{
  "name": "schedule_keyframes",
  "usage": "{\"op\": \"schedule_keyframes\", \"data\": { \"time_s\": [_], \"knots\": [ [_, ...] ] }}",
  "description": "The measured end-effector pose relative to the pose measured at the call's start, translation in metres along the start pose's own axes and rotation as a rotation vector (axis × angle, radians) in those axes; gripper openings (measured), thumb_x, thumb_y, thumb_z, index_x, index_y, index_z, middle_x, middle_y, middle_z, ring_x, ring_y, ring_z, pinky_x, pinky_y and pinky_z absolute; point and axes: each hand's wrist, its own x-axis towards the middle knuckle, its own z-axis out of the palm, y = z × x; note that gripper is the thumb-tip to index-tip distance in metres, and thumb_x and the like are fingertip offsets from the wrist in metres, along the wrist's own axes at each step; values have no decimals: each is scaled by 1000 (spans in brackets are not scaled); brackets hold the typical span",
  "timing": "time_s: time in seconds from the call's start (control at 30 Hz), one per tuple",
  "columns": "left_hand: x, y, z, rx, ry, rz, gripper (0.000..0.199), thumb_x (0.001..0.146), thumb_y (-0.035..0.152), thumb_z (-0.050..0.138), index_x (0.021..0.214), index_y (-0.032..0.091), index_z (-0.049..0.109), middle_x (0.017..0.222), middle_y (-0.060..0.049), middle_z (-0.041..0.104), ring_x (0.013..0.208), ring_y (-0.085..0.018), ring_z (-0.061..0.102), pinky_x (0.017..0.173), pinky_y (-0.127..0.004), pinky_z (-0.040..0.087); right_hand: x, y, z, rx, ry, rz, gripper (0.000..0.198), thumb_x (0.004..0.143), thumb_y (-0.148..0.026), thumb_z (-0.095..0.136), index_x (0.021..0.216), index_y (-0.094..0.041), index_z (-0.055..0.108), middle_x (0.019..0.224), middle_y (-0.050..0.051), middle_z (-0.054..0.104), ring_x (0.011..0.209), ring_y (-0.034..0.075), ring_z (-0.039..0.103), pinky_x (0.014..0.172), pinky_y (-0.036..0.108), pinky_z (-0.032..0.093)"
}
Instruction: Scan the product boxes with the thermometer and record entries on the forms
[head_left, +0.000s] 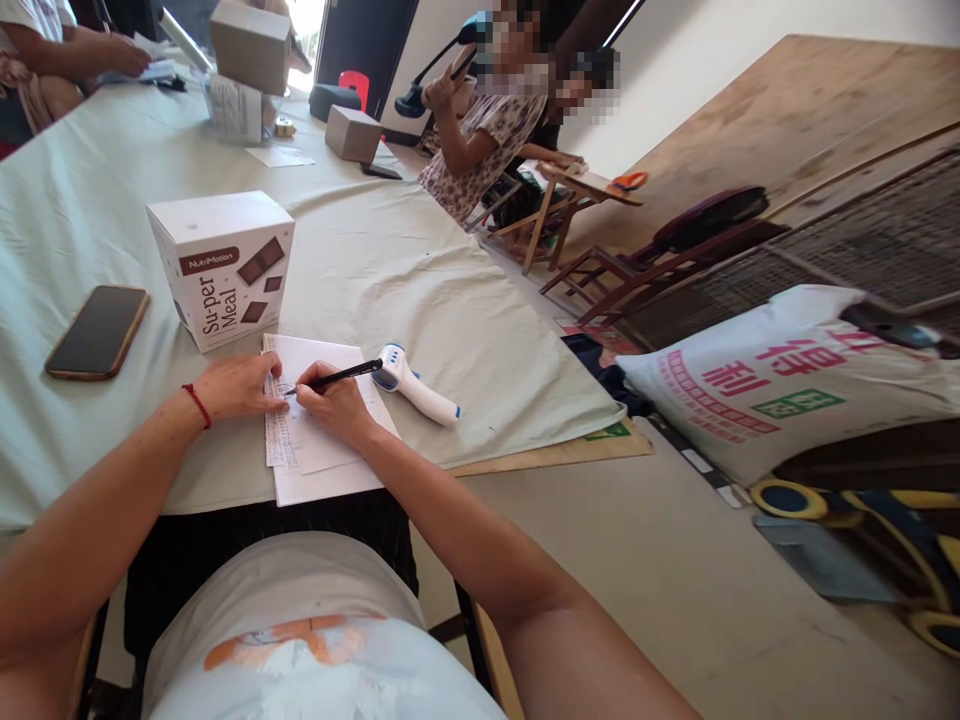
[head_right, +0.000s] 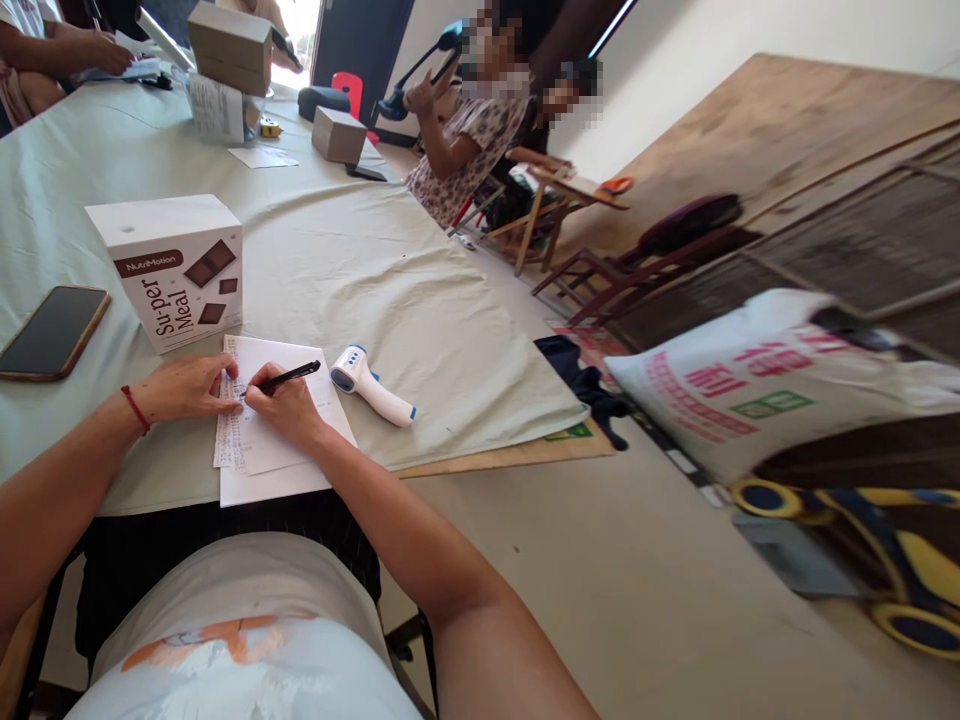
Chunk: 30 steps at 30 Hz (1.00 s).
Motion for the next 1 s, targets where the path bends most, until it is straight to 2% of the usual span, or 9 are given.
{"op": "schedule_keyframes", "data": {
  "time_s": [0.5, 0.83, 1.0],
  "knots": [
    [1, 1, 0, 2, -8, -8, 50, 84, 52, 65, 120, 19, 57, 108, -9, 71, 101, -29, 66, 72, -34, 41, 0, 5, 0, 18, 38, 1, 8, 65, -30, 55, 64, -22, 53, 62, -3, 57, 61, 14, 50, 62, 28, 42],
    [0, 1, -1, 12, 3, -9, 50, 84, 53, 65, 120, 19, 58, 107, -9, 71, 96, -29, 67, 70, -34, 42, -1, 5, 0, -18, 26, -16, 5, 66, -25, 55, 64, -22, 53, 62, -3, 57, 62, 13, 49, 62, 28, 43],
    [2, 0, 1, 1, 5, 2, 51, 83, 52, 66, 120, 18, 58, 106, -9, 71, 95, -29, 67, 70, -35, 42, -1, 4, -1, 10, 90, -9, 6, 65, -28, 56, 64, -22, 54, 62, -2, 57, 61, 14, 49, 61, 28, 44]
  ]
}}
